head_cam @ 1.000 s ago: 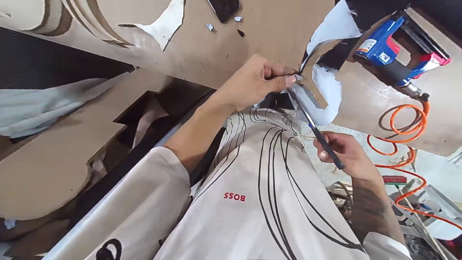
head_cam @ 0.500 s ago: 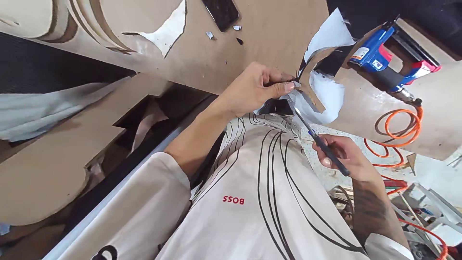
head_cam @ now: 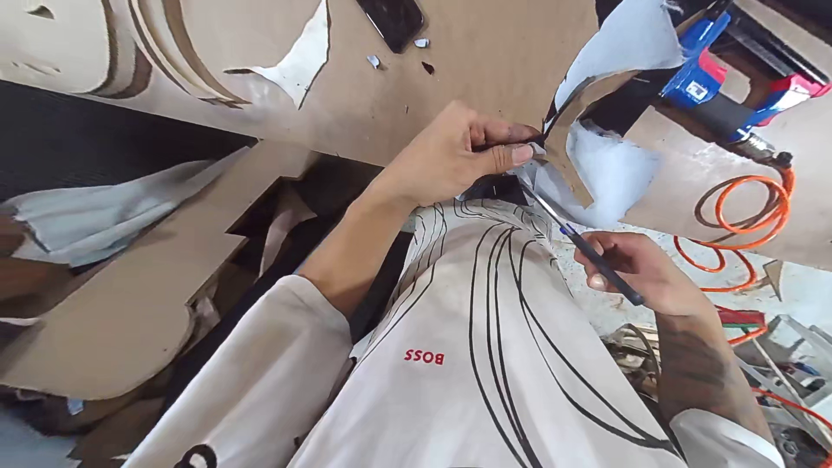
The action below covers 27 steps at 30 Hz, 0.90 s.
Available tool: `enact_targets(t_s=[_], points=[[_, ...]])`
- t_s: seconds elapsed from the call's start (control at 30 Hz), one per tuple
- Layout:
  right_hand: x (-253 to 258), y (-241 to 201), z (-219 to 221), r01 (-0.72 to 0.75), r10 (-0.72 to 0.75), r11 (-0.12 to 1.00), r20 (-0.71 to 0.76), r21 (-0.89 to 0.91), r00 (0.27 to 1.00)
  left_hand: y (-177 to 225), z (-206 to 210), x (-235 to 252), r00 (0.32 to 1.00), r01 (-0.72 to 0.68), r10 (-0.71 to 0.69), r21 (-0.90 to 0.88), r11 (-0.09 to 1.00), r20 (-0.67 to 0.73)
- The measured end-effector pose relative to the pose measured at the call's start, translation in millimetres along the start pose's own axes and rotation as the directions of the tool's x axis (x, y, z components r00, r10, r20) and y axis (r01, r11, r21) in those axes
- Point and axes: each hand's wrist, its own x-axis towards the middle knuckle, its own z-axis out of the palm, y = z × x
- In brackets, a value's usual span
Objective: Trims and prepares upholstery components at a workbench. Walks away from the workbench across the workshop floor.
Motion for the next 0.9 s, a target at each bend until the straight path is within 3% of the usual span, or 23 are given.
enact_targets(t_s=[0.43, 0.67, 0.8, 0.9], points=[[-4.1, -3.6, -8.4, 0.015, -0.015, 0.995, -0.007, -0.096, 1.0, 5.4, 0.8, 4.9, 0.999, 0.031, -0.031, 0.102, 0.994, -0.007], [-6.4, 6.2, 3.7, 0.029, -0.034, 0.998, -0.08, -0.056, 0.996, 6.7, 15.4, 2.0, 0.985, 0.099, -0.084, 0.097, 0.99, -0.148], [-12.3, 11.9, 16.2, 0.098, -0.091, 0.992, -0.093, 0.075, 0.991, 1.7, 26.6, 11.3, 0.963, 0.082, -0.075, 0.016, 0.997, -0.258], [-5.5, 15.5, 38.0, 0.163, -0.133, 0.969, -0.164, 0.186, 0.977, -2.8, 39.3, 20.0, 0.932, 0.047, -0.11, -0.184, 0.982, -0.346]])
